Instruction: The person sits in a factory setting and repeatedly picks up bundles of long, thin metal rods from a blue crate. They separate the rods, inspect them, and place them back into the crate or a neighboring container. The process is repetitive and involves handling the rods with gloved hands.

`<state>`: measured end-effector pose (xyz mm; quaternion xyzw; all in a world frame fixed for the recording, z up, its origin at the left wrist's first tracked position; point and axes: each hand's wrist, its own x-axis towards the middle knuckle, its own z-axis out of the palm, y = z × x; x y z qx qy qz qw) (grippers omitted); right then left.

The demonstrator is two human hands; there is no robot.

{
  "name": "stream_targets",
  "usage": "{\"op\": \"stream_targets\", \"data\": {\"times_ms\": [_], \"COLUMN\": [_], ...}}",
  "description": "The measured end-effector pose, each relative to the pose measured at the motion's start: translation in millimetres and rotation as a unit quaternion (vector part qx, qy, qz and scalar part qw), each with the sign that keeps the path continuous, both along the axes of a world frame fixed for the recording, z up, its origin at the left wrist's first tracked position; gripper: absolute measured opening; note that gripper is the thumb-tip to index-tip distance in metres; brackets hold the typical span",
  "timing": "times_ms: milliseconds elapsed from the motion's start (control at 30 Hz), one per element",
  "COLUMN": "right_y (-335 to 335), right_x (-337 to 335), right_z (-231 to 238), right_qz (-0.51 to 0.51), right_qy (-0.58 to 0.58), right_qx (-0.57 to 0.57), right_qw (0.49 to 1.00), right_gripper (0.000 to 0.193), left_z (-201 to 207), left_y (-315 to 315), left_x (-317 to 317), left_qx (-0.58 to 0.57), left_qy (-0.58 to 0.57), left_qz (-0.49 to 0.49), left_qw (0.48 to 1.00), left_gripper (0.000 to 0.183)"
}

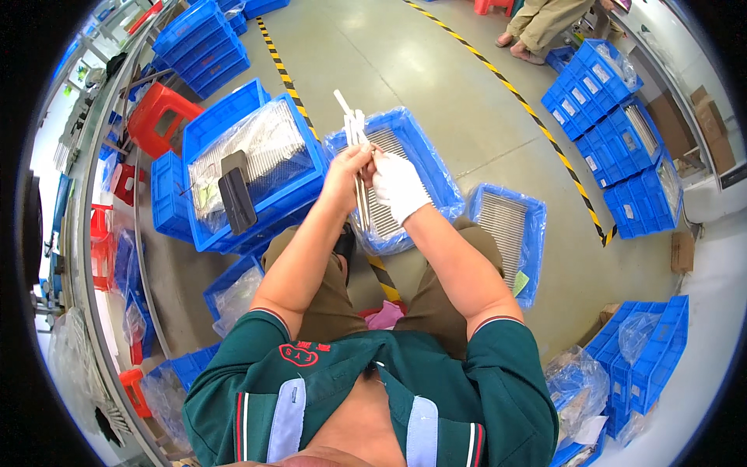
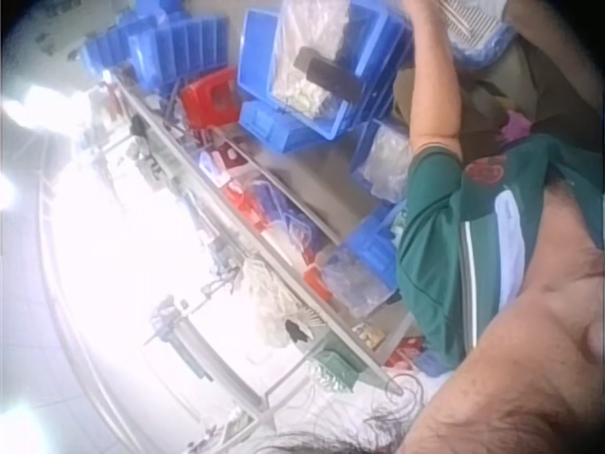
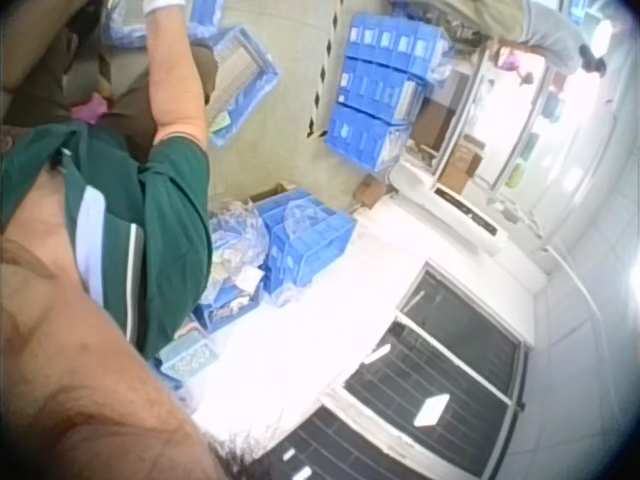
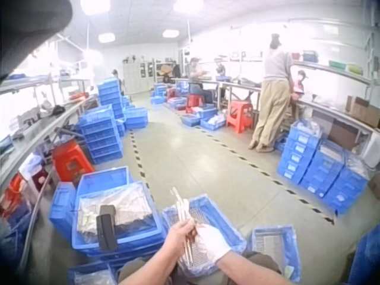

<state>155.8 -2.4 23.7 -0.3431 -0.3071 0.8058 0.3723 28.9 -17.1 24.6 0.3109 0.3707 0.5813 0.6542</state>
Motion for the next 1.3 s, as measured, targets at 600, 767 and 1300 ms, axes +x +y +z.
{"op": "stream_targets", "data": {"times_ms": [600,767,1300], "right_y": [29.5,64.0,44.1], "right_x": [15.6,18.9,40.4], "right_z": [8.7,-10.0,15.1], "right_qz": [-0.037,0.021,-0.039], "right_qy": [-0.347,-0.373,-0.28], "right_qx": [0.33,0.347,0.18], "right_qw": [0.877,0.86,0.942], "right_gripper": [0.035,0.039,0.032], "left_z": [-3.8,-11.7,-26.0], "left_y": [-1.8,-10.2,2.6], "left_x": [-4.3,11.9,0.8], "left_qx": [-0.029,-0.054,-0.021], "left_qy": [0.09,0.169,-0.16], "left_qz": [0.031,-0.073,-0.166], "left_qw": [0.995,0.981,0.973], "left_gripper": [0.023,0.022,0.026]}}
